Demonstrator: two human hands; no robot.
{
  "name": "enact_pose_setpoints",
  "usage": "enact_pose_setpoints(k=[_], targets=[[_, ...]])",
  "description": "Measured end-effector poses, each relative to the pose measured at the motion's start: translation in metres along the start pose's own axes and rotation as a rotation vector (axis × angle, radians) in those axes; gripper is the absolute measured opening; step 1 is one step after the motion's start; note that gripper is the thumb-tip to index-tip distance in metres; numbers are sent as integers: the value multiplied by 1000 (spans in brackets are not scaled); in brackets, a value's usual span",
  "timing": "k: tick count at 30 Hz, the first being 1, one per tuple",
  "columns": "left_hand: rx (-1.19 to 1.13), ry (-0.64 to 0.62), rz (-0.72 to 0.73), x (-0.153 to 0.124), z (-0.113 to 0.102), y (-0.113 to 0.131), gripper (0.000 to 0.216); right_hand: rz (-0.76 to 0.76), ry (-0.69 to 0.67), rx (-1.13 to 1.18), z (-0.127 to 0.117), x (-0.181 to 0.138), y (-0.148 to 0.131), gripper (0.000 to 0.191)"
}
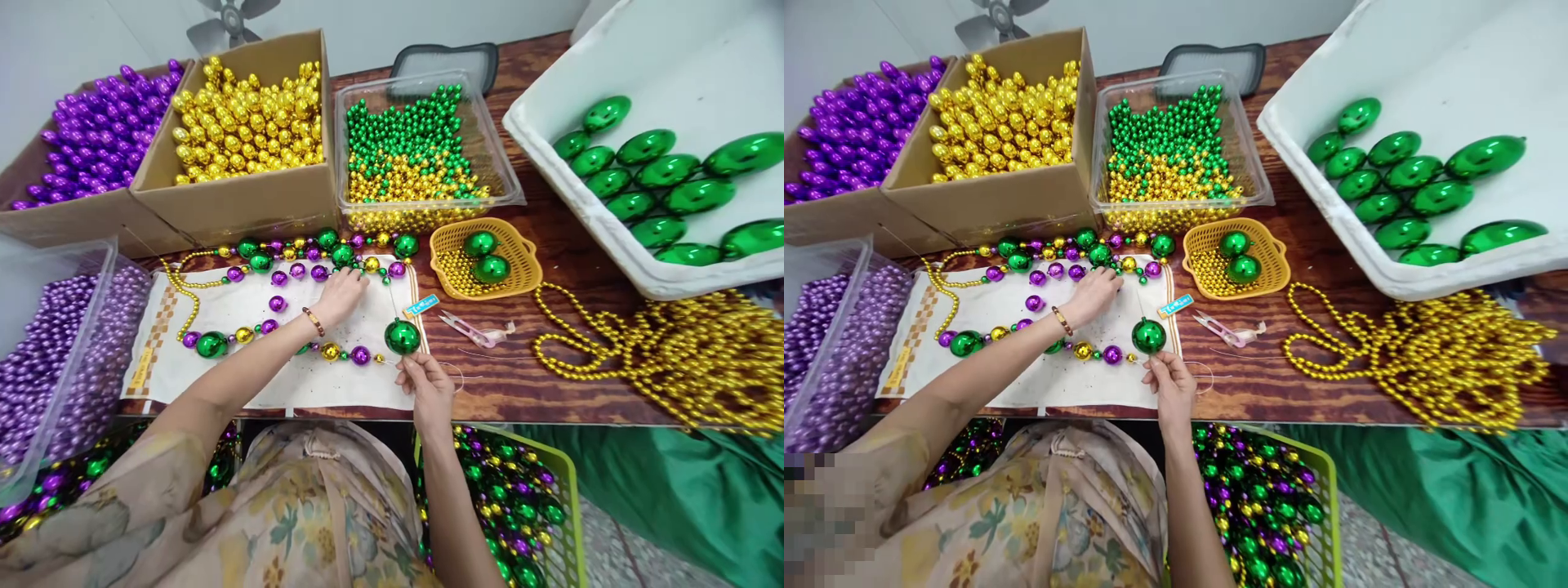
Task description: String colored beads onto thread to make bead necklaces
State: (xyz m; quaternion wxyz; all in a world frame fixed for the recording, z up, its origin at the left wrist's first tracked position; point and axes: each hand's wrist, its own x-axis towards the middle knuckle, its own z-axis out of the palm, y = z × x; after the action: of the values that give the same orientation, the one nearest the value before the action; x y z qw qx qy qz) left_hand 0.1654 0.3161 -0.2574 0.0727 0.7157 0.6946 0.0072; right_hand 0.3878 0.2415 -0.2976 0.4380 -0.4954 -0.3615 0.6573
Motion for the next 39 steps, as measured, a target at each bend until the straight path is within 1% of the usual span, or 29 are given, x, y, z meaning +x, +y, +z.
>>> enact_pose_setpoints(k=[2,3,5,7,8,10,12,14,17,22,26,32,35,39], targets=[[-214,72,0,0,0,-3,20,-13,8,-26,-2,-2,0,27],[-388,110,-2,-2,-1,-5,18,-22,7,-39,-4,-3,0,27],[-827,154,-6,-10,-5,-6,16,-40,-10,-68,-7,-4,-3,27],[-1241,134,-21,-19,-11,-5,20,-64,-42,-105,-9,-6,-8,26],[-1398,113,-34,-24,-14,-3,23,-78,-60,-128,-9,-6,-11,25],[-1606,88,-67,-33,-20,1,27,-107,-93,-177,-9,-8,-15,24],[-1726,98,-91,-39,-25,4,29,-135,-112,-213,-8,-9,-19,24],[-1793,135,-97,-42,-29,6,32,-155,-116,-228,-7,-10,-22,23],[-1824,178,-110,-43,-31,5,32,-174,-117,-244,-6,-12,-23,22],[-1864,152,-160,-44,-28,3,30,-206,-127,-298,-6,-14,-25,22],[-1908,141,-208,-44,-28,4,26,-198,-116,-306,-5,-15,-24,22],[-1970,133,-200,-44,-28,7,33,-164,-101,-292,-4,-15,-19,24],[-1934,137,-199,-43,-27,6,34,-158,-92,-290,-3,-14,-17,24],[-1793,195,-159,-40,-29,3,35,-121,-99,-252,-2,-10,-16,27]])
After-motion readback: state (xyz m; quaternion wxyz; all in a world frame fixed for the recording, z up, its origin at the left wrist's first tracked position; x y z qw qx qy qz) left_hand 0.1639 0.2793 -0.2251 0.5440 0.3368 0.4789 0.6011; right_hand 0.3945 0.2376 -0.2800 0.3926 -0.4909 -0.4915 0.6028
